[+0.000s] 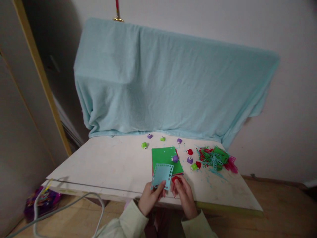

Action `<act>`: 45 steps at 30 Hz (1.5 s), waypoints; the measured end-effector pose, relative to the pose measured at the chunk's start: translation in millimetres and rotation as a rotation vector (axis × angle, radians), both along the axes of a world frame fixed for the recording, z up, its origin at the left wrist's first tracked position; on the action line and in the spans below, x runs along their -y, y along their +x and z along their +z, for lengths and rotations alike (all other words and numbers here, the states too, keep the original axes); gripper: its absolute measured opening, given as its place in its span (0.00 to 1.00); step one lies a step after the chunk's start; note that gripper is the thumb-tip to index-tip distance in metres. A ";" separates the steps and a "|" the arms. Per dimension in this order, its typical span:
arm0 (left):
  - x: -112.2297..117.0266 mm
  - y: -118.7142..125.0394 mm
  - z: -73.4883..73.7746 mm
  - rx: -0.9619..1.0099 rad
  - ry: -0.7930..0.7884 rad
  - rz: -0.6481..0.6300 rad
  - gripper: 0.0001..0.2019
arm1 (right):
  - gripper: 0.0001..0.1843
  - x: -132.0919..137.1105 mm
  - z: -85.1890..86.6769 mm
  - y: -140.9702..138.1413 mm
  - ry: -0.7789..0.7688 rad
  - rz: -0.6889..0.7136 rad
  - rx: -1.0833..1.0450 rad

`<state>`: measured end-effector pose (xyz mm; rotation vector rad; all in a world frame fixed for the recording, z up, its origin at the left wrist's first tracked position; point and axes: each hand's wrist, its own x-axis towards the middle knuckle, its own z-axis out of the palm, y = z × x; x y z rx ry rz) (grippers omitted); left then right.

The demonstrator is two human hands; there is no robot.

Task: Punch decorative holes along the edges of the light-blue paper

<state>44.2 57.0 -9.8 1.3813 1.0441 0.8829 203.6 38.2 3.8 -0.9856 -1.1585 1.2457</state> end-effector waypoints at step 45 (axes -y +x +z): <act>-10.9 -9.5 9.6 0.156 0.087 -0.104 0.20 | 0.17 -15.5 16.9 54.7 -0.077 -0.220 0.918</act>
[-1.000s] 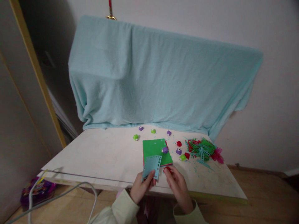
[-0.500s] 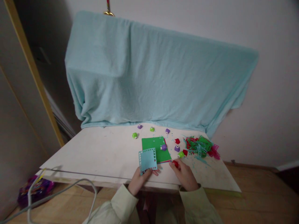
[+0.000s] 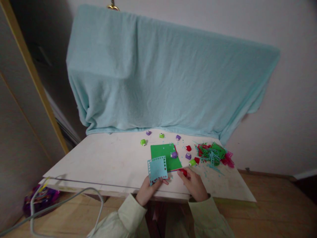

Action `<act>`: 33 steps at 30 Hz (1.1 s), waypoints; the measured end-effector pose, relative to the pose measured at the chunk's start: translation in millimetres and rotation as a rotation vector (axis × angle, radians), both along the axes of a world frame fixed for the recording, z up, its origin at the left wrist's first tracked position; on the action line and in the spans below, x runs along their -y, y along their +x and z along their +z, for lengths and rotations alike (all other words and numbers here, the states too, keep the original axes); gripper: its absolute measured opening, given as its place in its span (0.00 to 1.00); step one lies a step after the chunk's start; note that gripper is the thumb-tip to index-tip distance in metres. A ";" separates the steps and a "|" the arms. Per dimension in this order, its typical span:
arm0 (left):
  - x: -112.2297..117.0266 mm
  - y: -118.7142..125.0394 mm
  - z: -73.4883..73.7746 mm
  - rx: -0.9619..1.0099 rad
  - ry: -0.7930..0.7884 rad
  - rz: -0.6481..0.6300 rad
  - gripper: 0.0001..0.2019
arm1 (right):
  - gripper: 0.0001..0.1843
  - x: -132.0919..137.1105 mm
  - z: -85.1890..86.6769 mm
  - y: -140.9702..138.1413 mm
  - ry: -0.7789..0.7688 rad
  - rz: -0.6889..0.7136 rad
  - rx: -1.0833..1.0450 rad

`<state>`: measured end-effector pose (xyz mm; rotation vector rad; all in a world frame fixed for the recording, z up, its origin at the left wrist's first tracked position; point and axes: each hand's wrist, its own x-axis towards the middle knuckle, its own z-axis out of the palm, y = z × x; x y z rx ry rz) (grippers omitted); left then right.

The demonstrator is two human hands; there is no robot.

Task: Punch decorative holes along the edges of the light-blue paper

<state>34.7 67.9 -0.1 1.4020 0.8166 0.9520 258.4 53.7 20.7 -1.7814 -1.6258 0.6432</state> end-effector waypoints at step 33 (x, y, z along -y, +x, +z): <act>2.4 3.4 7.1 0.000 -0.070 -0.010 0.18 | 0.12 -1.7 -0.9 0.1 -0.014 0.015 0.122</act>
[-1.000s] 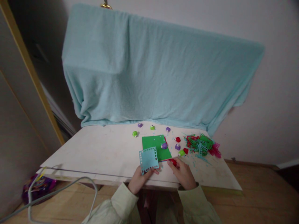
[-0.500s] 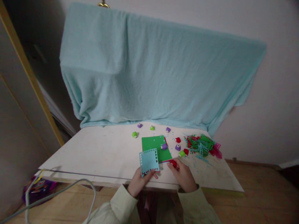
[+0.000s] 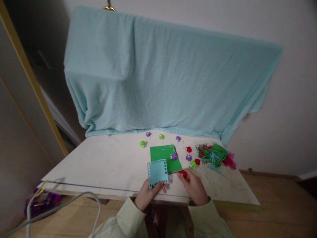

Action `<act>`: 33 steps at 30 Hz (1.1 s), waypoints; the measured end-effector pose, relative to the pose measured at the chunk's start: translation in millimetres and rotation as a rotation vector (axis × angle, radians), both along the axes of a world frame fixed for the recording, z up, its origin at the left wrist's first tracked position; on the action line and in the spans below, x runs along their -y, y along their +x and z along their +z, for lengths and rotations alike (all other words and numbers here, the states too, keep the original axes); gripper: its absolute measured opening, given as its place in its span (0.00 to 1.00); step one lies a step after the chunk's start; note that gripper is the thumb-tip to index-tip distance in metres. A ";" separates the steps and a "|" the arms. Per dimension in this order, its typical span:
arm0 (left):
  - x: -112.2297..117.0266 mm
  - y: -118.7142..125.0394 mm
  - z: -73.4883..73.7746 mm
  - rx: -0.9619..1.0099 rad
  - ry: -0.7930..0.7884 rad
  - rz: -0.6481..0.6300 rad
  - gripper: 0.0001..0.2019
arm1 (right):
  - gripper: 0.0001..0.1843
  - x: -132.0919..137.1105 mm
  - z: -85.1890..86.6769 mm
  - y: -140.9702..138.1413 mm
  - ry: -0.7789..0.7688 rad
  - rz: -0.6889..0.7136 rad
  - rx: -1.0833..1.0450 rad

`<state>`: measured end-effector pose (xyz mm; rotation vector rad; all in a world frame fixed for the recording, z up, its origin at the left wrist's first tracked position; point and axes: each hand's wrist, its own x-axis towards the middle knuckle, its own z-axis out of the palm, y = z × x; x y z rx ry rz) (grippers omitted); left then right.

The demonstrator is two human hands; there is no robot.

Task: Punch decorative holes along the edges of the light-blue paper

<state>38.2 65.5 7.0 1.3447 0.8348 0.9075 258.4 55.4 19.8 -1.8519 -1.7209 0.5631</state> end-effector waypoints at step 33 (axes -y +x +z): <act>-1.4 -0.6 -14.5 -0.004 0.015 -0.012 0.18 | 0.22 -0.2 -19.5 33.6 0.142 -0.139 -0.277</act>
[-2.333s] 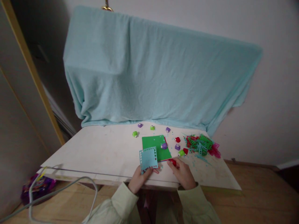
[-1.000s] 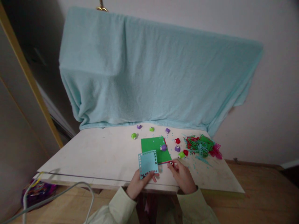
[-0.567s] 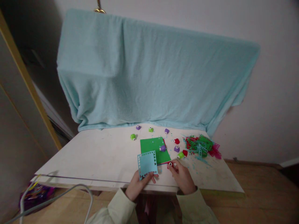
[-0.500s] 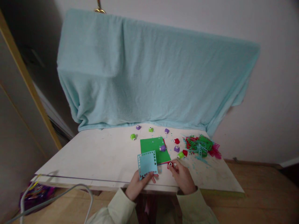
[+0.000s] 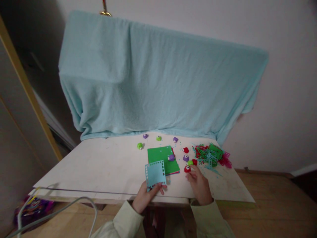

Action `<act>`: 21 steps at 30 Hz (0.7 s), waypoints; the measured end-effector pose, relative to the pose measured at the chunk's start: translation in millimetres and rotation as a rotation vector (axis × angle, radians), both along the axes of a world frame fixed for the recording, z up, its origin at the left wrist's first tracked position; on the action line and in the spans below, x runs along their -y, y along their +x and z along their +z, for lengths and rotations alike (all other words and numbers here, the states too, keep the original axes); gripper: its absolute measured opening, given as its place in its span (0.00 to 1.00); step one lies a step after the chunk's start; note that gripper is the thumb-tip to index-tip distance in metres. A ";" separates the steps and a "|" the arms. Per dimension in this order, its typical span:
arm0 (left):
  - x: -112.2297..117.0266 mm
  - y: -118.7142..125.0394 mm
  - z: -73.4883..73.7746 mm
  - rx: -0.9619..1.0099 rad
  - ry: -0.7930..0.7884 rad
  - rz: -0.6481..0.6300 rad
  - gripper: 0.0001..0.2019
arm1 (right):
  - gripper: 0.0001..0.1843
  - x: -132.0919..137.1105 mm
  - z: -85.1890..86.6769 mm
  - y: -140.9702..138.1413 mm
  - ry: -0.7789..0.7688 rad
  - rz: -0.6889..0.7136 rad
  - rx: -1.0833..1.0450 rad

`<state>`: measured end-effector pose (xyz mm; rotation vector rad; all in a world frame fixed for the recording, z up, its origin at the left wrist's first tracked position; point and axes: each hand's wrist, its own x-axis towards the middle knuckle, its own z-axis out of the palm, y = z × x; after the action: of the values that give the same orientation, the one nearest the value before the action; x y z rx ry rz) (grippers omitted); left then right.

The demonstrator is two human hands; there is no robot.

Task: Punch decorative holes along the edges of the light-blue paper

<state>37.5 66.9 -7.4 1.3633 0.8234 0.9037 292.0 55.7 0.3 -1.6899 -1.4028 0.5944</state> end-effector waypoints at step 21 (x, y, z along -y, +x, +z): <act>1.6 -1.5 1.3 -0.033 0.045 0.027 0.24 | 0.13 -75.0 45.5 22.4 -0.044 0.278 0.800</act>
<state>36.0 65.3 -6.1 1.4122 0.8532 0.9281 314.4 130.6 45.8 -1.8713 -2.2192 0.0675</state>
